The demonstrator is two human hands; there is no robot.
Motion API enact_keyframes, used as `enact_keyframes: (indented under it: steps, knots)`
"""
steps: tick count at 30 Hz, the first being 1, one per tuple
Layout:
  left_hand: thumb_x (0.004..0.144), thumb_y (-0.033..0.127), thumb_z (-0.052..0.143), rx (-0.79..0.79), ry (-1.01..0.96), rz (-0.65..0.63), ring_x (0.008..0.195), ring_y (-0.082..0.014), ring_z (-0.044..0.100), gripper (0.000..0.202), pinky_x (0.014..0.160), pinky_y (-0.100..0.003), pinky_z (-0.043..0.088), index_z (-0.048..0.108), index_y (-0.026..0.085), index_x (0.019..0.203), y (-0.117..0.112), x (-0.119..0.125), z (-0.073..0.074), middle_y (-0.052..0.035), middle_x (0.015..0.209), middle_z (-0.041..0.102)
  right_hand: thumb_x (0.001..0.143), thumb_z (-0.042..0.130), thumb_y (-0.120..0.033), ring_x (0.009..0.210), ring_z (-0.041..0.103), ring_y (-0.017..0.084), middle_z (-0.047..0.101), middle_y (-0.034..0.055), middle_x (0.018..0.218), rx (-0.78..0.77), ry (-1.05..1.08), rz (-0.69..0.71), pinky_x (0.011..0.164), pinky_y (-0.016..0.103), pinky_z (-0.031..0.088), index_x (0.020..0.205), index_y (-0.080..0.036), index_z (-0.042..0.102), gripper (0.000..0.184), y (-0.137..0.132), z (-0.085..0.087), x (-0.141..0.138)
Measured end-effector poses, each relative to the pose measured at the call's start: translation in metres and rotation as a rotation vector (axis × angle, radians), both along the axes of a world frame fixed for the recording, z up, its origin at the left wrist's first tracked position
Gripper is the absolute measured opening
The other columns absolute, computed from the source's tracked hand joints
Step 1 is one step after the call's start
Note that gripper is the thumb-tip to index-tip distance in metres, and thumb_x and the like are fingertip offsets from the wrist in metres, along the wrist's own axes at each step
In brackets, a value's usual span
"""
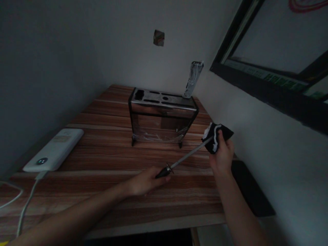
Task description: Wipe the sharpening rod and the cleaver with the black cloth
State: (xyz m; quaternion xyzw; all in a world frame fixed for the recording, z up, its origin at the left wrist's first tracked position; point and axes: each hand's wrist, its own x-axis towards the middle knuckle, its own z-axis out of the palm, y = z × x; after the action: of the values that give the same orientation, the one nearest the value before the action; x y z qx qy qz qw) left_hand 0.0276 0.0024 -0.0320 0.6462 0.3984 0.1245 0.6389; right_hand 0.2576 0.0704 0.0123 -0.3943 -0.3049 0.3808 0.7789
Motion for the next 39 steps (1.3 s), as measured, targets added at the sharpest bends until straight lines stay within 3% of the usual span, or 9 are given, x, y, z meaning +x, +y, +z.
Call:
enact_keyframes:
  steps: [11,22,29,39]
  knots:
    - [0.082,0.055,0.042,-0.007,-0.001,0.017,0.031,-0.0057,0.034,0.037,0.027,-0.014,0.03,0.043,0.019,0.075,0.0,0.0,0.0,0.0105,0.043,0.034,0.058,0.077,-0.031,0.064,0.065,0.011,0.07,-0.0035,0.075,-0.068,-0.04,0.063,0.062,0.024,0.054,0.078,-0.02,0.068,0.024,-0.005,-0.003,-0.012]
    - [0.08,0.058,0.042,-0.038,-0.042,0.091,0.029,-0.0054,0.033,0.043,0.027,-0.014,0.028,0.037,0.019,0.061,0.001,0.001,-0.001,0.0099,0.038,0.035,0.059,0.077,-0.032,0.058,0.062,0.013,0.069,-0.0011,0.07,-0.278,-0.319,0.462,0.053,0.023,0.05,0.077,-0.019,0.068,0.024,-0.026,-0.025,-0.04]
    - [0.081,0.056,0.042,-0.022,-0.077,0.099,0.028,-0.0049,0.032,0.042,0.026,-0.013,0.028,0.045,0.017,0.067,0.002,0.0,-0.005,0.0102,0.037,0.036,0.059,0.077,-0.03,0.067,0.065,0.017,0.071,0.0013,0.075,-0.279,-0.483,0.655,0.06,0.026,0.052,0.079,-0.018,0.066,0.026,-0.04,-0.029,-0.055]
    - [0.082,0.054,0.043,-0.017,-0.091,0.111,0.027,-0.0047,0.031,0.04,0.025,-0.013,0.027,0.048,0.016,0.071,0.002,0.001,-0.007,0.0106,0.038,0.036,0.054,0.079,-0.024,0.068,0.065,0.018,0.071,0.0008,0.075,-0.287,-0.459,0.594,0.061,0.027,0.053,0.081,-0.018,0.065,0.031,-0.045,-0.032,-0.061]
